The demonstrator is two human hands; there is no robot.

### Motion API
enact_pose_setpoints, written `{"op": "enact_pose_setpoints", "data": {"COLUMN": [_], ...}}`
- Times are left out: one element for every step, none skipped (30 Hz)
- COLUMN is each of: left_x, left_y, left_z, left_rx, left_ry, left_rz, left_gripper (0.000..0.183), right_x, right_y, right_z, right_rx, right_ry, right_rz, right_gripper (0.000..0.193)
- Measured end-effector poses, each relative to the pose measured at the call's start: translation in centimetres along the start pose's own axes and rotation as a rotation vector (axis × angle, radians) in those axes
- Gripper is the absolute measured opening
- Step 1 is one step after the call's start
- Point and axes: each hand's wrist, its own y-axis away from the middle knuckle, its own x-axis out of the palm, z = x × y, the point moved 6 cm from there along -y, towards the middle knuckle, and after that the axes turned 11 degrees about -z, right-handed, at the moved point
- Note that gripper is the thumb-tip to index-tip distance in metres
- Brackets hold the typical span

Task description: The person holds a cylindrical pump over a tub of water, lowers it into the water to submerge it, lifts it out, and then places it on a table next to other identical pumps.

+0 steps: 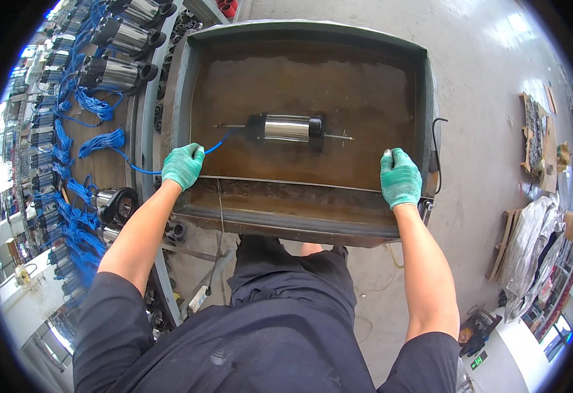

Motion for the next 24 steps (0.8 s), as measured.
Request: {"op": "enact_pose_setpoints", "data": {"left_x": [0.1,0.0,-0.3,-0.4,-0.5,-0.5,-0.4,-0.2,-0.1,-0.2,-0.3,-0.2,-0.2,-0.1,-0.2,-0.2,0.0,-0.2,-0.6,-0.9,-0.7,-0.5,-0.3,-0.5], "left_y": [0.1,0.1,0.1,0.1,0.1,0.2,0.2,0.1,0.1,0.2,0.2,0.2,0.2,0.3,0.3,0.3,0.4,0.5,0.5,0.6,0.5,0.3,0.1,0.0], "left_z": [0.1,0.2,0.1,-0.2,-0.5,-0.5,-0.4,-0.4,-0.5,-0.6,-0.6,-0.5,-0.4,-0.4,-0.3,-0.2,0.0,-0.1,-0.2,-0.3,-0.1,-0.2,-0.2,-1.1], "left_rx": [0.005,0.010,0.009,0.005,0.002,-0.004,-0.008,-0.004,0.001,0.005,0.003,-0.002,-0.007,-0.008,-0.001,0.007,0.009,0.015,0.023,0.025,0.034,0.089,0.146,0.201], "left_ry": [-0.002,-0.004,-0.009,-0.004,0.000,0.004,-0.002,0.006,0.014,0.023,0.019,0.020,0.022,0.020,0.024,0.028,0.027,0.045,0.063,0.075,0.065,0.115,0.165,0.209], "left_rz": [-0.015,-0.030,-0.033,-0.017,-0.001,0.005,0.001,-0.003,-0.005,-0.014,-0.016,-0.010,-0.004,-0.006,-0.024,-0.042,-0.044,-0.076,-0.107,-0.115,-0.118,-0.174,-0.228,-0.259], "left_gripper": [0.036,0.036,0.036,0.035,0.035,0.035,0.035,0.035,0.035,0.034,0.034,0.034,0.034,0.034,0.034,0.033,0.033,0.032,0.031,0.029,0.029,0.029,0.028,0.027], "right_x": [0.1,0.1,0.1,0.1,0.0,-0.1,-0.1,-0.1,-0.2,-0.1,0.0,0.0,-0.1,-0.1,-0.1,-0.1,-0.2,-0.1,0.0,0.1,0.0,-0.1,-0.2,-0.4], "right_y": [-0.1,0.0,0.0,0.0,0.0,0.0,0.0,-0.1,0.0,0.0,0.0,0.0,-0.1,-0.1,-0.1,-0.1,-0.1,0.0,0.1,0.1,0.1,0.1,0.1,0.3], "right_z": [0.1,0.1,0.0,-0.1,-0.2,-0.2,-0.3,-0.3,-0.4,-0.5,-0.6,-0.5,-0.4,-0.3,-0.2,-0.1,-0.1,-0.1,-0.2,-0.4,-0.3,-0.2,-0.1,0.1], "right_rx": [0.000,0.001,0.004,0.006,0.002,0.007,0.012,0.013,0.020,0.017,0.015,0.014,0.012,0.009,0.010,0.005,0.000,0.007,0.013,0.022,0.032,0.038,0.046,0.039], "right_ry": [0.011,0.007,0.001,-0.006,-0.004,-0.005,-0.005,-0.010,-0.009,-0.009,-0.007,-0.011,-0.002,0.008,0.005,0.013,0.020,0.007,0.006,0.004,-0.004,-0.001,0.002,0.023], "right_rz": [0.014,0.014,0.005,-0.003,-0.010,-0.005,0.000,0.003,0.000,0.000,0.001,0.001,0.008,0.014,0.012,0.007,0.003,-0.001,0.002,0.006,0.001,0.008,0.015,-0.002], "right_gripper": [0.027,0.027,0.027,0.027,0.027,0.026,0.026,0.026,0.026,0.026,0.026,0.026,0.027,0.027,0.027,0.027,0.027,0.027,0.027,0.027,0.027,0.027,0.028,0.029]}}
